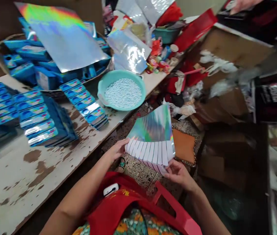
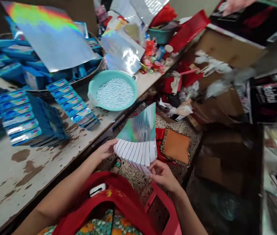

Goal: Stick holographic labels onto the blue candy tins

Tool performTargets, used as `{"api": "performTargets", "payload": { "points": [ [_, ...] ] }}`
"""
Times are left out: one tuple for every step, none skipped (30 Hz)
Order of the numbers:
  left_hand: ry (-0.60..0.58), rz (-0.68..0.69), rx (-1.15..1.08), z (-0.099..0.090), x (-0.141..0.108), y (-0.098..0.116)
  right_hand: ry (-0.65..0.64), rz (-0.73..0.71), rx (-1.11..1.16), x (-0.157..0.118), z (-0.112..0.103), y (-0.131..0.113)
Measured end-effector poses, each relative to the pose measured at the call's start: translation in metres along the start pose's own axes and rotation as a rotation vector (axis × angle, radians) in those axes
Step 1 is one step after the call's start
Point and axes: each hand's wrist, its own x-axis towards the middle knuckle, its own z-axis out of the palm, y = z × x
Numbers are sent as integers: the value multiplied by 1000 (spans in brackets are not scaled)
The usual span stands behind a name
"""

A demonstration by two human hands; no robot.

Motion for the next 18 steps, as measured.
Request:
{"api": "performTargets", "payload": {
  "points": [
    [-15,25,96,12,9,2,-12,40,13,-13,-9,10],
    [-32,59,176,24,14,5,-29,74,33,-25,-17,19],
    [-54,97,234,36,16,7,-50,98,59,-36,-25,28],
    [-82,133,272,47,15,8,-61,105,84,-45,-33,35],
    [-108,171,292,56,11,9,-39,88,117,-52,-42,42],
    [-124,211,303,64,5,9,27,52,169,-55,-51,48],
    [-129,255,312,71,-1,8,141,2,239,-55,-61,52],
    [-124,294,327,74,-8,7,292,-50,321,-50,-70,56],
    [-110,328,349,76,-16,6,441,-90,401,-41,-79,58],
    [-92,348,374,76,-23,5,553,-107,470,-27,-85,60],
    [-80,353,401,75,-31,4,606,-96,517,-10,-88,60],
    [-77,344,431,72,-39,4,602,-64,530,10,-87,60],
    [-78,328,462,69,-47,5,553,-16,531,31,-82,58],
    [-81,309,492,66,-55,6,484,47,524,52,-72,57],
    [-84,289,522,63,-64,8,405,113,516,72,-59,55],
    [-81,273,550,61,-72,11,313,177,519,89,-42,53],
    [-74,263,577,58,-81,14,207,224,539,104,-24,50],
    [-65,251,601,56,-90,17,103,240,568,115,-7,47]
  ]
}}
